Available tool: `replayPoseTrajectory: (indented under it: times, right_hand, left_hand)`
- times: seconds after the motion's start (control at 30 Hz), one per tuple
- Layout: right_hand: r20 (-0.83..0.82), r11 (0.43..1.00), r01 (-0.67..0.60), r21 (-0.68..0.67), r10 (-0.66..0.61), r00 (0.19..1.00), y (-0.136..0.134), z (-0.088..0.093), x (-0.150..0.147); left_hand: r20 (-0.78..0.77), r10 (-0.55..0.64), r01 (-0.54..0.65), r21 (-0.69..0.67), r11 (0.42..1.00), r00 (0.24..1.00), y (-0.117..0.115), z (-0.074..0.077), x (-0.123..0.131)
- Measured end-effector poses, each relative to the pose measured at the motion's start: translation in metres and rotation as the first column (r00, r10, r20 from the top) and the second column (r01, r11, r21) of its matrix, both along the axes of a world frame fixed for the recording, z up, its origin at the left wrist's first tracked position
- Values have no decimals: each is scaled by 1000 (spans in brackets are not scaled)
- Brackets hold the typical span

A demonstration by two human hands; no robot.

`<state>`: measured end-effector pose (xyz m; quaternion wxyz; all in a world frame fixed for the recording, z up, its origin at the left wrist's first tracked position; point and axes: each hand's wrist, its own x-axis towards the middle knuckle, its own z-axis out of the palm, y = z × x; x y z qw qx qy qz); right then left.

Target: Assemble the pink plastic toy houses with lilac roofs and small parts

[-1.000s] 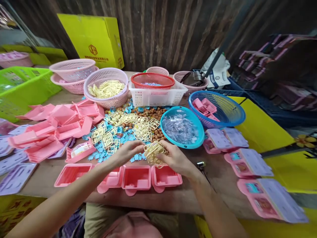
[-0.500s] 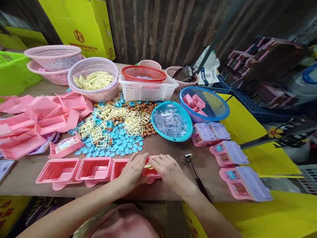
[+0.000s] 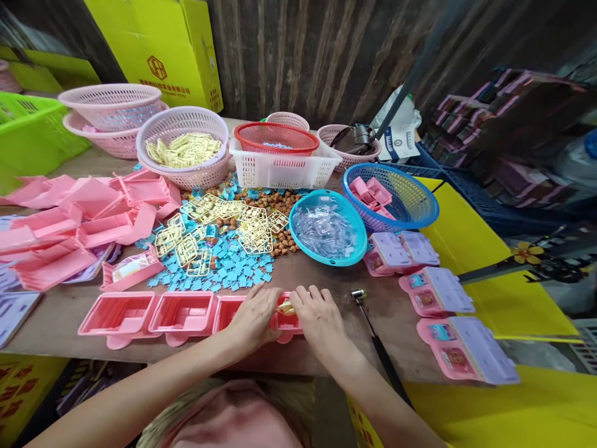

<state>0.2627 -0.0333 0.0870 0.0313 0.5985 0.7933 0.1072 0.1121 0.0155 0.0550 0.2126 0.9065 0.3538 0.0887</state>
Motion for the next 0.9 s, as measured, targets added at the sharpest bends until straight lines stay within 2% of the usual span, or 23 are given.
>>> replayPoseTrajectory:
  times: [0.2, 0.27, 0.33, 0.47, 0.6, 0.67, 0.8, 0.9]
  right_hand:
    - [63, 996, 59, -60, -55, 997, 2, 8, -5]
    - [70, 995, 79, -66, -74, 995, 3, 7, -5]
    - [55, 994, 94, -63, -90, 994, 3, 4, -3]
    - [-85, 998, 52, -27, -54, 995, 3, -11, 7]
    - [-325, 997, -60, -39, 44, 945, 1, -23, 18]
    - [-354, 996, -86, -20, 73, 932, -1, -22, 21]
    - [-197, 995, -94, 31, 98, 976, -3, -17, 19]
    - [-99, 997, -66, 31, 68, 993, -3, -21, 14]
  left_hand:
    - [-10, -12, 12, 15, 1000, 1000, 1, -1, 1]
    - [-6, 12, -11, 76, 997, 1000, -2, -5, 1]
    - [7, 55, -55, 194, 980, 998, -7, -10, 0]
    - [25, 107, -107, 452, 886, 994, -20, -17, -4]
    - [-22, 84, -57, 570, 820, 996, -29, -19, -6]
    - [-30, 77, -46, 572, 819, 997, -29, -18, -5]
    - [-13, 58, -45, 474, 880, 998, -18, -13, -2]
    - [-51, -71, 85, 357, 930, 996, -2, -6, 2]
